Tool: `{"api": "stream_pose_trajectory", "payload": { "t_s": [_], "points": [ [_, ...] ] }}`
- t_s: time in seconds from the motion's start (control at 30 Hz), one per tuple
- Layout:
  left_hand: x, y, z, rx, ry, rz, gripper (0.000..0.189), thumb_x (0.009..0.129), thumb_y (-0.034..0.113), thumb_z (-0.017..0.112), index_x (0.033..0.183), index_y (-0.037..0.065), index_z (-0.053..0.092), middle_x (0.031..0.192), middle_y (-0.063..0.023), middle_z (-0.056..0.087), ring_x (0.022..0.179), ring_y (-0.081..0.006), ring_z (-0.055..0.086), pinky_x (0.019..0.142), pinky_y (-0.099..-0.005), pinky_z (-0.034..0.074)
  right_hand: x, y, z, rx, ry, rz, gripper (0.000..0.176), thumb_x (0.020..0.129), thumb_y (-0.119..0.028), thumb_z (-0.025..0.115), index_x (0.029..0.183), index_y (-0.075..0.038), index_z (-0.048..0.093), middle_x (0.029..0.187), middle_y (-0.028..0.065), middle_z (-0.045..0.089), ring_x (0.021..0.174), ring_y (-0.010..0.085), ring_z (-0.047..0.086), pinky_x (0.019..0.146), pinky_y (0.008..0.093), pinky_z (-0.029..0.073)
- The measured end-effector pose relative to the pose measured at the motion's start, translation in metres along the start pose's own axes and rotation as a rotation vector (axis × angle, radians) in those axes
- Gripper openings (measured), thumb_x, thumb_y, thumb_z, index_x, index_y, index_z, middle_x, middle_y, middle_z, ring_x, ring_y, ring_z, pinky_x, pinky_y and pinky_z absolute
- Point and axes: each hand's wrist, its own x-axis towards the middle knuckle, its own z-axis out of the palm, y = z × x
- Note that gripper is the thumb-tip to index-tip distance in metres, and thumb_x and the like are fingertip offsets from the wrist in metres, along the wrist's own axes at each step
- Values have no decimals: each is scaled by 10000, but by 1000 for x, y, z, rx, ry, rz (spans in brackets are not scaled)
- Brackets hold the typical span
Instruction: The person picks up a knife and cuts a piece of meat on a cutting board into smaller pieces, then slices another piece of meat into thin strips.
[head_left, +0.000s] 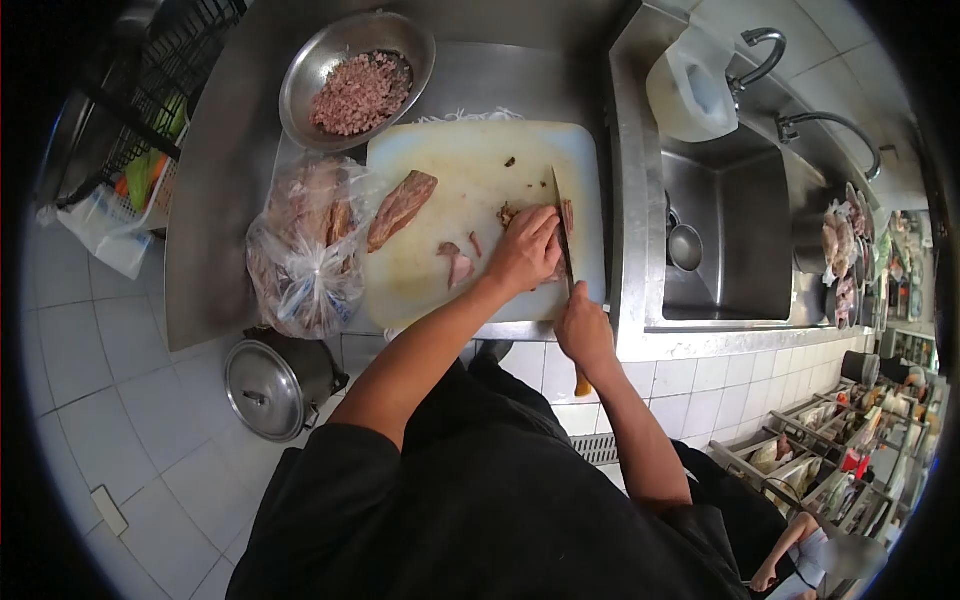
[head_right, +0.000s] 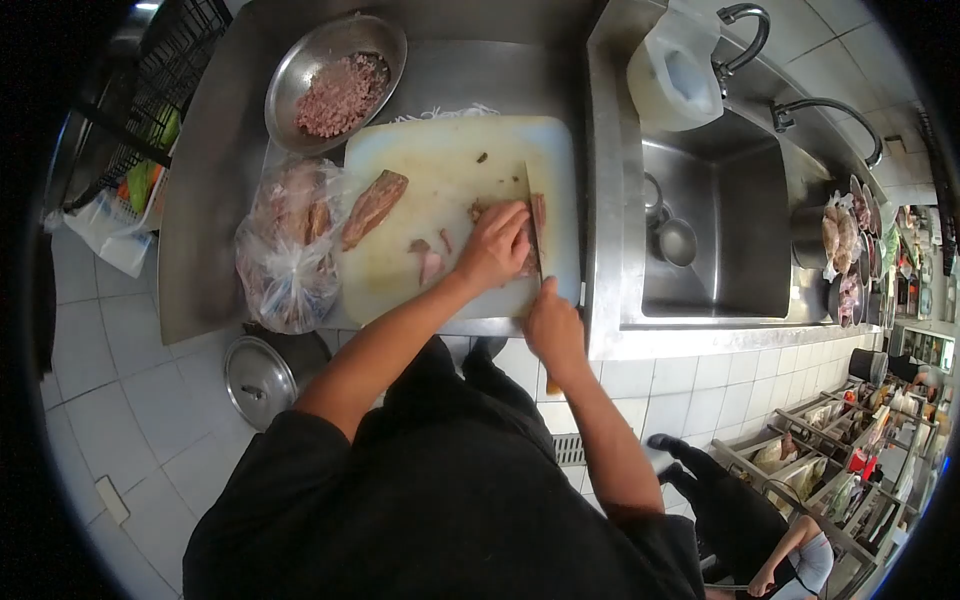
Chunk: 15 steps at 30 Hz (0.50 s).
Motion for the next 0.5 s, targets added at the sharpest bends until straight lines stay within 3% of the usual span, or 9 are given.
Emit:
{"api": "stream_pose_trajectory", "payload": {
  "t_s": [0.17,0.4,0.5],
  "points": [
    [2,0,-1,-16,-10,-3,270,827,16,629,1086,-62,627,1195,-201,612,1131,-397,582,1000,-469,480,35,28,2,218,-71,-27,315,961,-145,479,1197,60,440,852,344,663,831,527,664,753,583,538],
    [-1,-2,0,-14,13,10,269,829,19,629,1086,-60,630,1199,-199,611,1132,-393,584,997,-465,484,34,18,-7,233,-77,8,276,980,-160,458,1181,29,449,764,307,668,674,461,683,691,538,564],
    [-3,-2,-1,-14,24,8,268,835,24,627,1090,-61,630,1207,-200,610,1136,-393,584,998,-465,484,29,2,-18,273,-115,119,257,989,-174,464,1166,12,455,750,288,675,651,424,696,657,516,575]
  ]
}}
